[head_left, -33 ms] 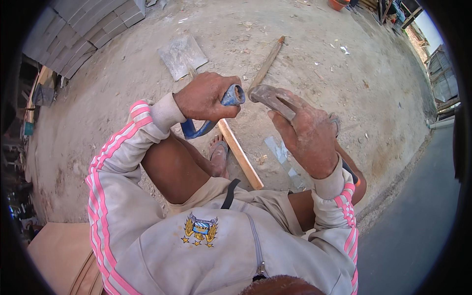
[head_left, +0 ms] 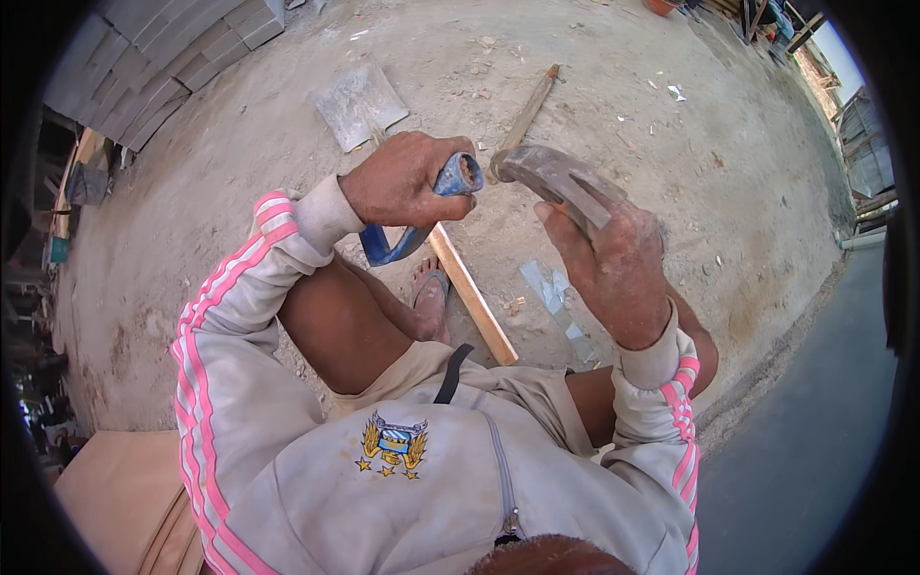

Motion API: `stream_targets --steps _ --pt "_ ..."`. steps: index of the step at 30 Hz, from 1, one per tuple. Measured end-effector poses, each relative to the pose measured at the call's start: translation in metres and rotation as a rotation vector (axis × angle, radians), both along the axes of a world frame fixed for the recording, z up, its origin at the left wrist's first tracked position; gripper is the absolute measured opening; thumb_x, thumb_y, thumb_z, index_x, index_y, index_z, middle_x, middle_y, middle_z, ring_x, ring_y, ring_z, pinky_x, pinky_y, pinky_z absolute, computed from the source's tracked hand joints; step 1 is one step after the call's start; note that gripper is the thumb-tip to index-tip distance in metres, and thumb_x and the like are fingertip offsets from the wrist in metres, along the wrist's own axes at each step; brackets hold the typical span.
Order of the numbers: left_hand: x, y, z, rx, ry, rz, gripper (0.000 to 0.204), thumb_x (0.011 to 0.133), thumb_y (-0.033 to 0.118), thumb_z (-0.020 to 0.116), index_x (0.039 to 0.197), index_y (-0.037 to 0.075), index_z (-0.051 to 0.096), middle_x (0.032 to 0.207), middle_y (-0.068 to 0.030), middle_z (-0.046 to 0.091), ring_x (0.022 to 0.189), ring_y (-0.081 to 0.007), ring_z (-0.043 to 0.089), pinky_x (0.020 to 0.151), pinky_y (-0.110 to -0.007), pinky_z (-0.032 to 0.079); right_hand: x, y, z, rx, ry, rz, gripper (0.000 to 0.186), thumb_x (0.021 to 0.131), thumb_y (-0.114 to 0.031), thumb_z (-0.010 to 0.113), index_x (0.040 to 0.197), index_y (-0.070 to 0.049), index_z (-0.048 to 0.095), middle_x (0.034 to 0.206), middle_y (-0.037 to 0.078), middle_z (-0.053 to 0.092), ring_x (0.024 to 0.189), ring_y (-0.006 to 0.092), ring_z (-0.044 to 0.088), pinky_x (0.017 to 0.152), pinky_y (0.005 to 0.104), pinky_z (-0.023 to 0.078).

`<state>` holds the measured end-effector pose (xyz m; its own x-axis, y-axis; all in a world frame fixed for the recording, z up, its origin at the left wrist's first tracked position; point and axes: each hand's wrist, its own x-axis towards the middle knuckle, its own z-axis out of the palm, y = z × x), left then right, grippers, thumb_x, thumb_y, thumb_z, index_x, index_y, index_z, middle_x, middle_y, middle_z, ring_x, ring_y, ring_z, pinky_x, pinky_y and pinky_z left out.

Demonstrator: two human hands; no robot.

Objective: The person holds a blue metal handle and repeatedly strikes it with a hammer to adjust or secure a component. The person then uses their fingers to manipulate the interior of the handle.

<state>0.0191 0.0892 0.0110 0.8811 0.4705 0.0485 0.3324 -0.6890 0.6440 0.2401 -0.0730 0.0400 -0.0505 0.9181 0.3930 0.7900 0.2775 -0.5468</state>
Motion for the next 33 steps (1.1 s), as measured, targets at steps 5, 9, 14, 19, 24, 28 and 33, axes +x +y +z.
stream_targets --steps 5,9,14,19,24,28,33 --pt "-0.011 0.01 -0.003 -0.586 -0.451 0.016 0.036 0.086 0.036 0.07 0.105 0.008 0.058 0.085 -0.0056 0.062 0.078 -0.0207 0.063 0.079 -0.038 0.052 0.021 0.01 -0.005 -0.032 0.421 -0.066 0.032 0.099 -0.02 0.068 0.12 0.003 0.063 0.092 0.018 0.07 0.073 0.0336 0.066 0.067 0.0396 0.053" --pt "-0.012 0.013 0.0 -0.954 -0.676 -0.077 0.045 0.096 0.047 0.063 0.12 0.01 0.05 0.09 -0.0065 0.056 0.084 -0.0193 0.062 0.088 -0.039 0.052 0.014 0.017 -0.022 -0.076 0.244 -0.088 0.036 0.097 -0.025 0.071 0.117 0.003 0.061 0.089 0.022 0.064 0.075 0.0375 0.063 0.071 0.0415 0.052" --pt "-0.005 0.003 0.0 -0.841 -0.577 -0.01 0.053 0.101 0.055 0.056 0.125 0.008 0.05 0.103 -0.0084 0.057 0.098 -0.0201 0.061 0.088 -0.035 0.053 0.006 0.025 -0.003 -0.207 -0.007 0.267 0.04 0.093 -0.034 0.069 0.112 0.001 0.063 0.087 0.024 0.068 0.087 0.0421 0.069 0.076 0.0487 0.054" --pt "-0.003 -0.001 0.003 -0.703 -0.457 -0.017 0.051 0.102 0.048 0.056 0.128 0.005 0.051 0.107 -0.0085 0.059 0.099 -0.0187 0.06 0.09 -0.035 0.051 -0.007 0.034 0.005 -0.374 -0.189 0.499 0.036 0.09 -0.034 0.069 0.104 -0.001 0.069 0.088 0.023 0.07 0.09 0.0414 0.07 0.08 0.0504 0.055" --pt "-0.004 -0.005 0.003 -0.67 -0.435 -0.078 0.036 0.101 0.035 0.058 0.122 0.005 0.055 0.104 -0.0064 0.06 0.097 -0.0169 0.06 0.089 -0.034 0.049 -0.012 0.039 0.001 -0.408 -0.166 0.545 0.036 0.088 -0.034 0.07 0.099 0.0 0.07 0.087 0.023 0.07 0.09 0.0409 0.07 0.081 0.051 0.055" --pt "-0.009 -0.004 0.0 -0.557 -0.339 -0.058 0.036 0.098 0.036 0.061 0.117 0.006 0.057 0.099 -0.0042 0.059 0.093 -0.0137 0.058 0.084 -0.03 0.048 -0.013 0.043 0.003 -0.456 -0.201 0.543 0.037 0.087 -0.034 0.07 0.097 0.001 0.07 0.088 0.024 0.071 0.091 0.0408 0.07 0.081 0.0509 0.055" --pt "-0.015 -0.002 0.0 -0.411 -0.341 -0.005 0.042 0.097 0.042 0.069 0.119 0.007 0.058 0.095 -0.0018 0.06 0.088 -0.0094 0.056 0.078 -0.027 0.048 -0.015 0.047 -0.001 -0.359 -0.191 0.467 0.037 0.088 -0.033 0.068 0.102 0.001 0.069 0.087 0.024 0.071 0.088 0.0411 0.071 0.079 0.0513 0.055"
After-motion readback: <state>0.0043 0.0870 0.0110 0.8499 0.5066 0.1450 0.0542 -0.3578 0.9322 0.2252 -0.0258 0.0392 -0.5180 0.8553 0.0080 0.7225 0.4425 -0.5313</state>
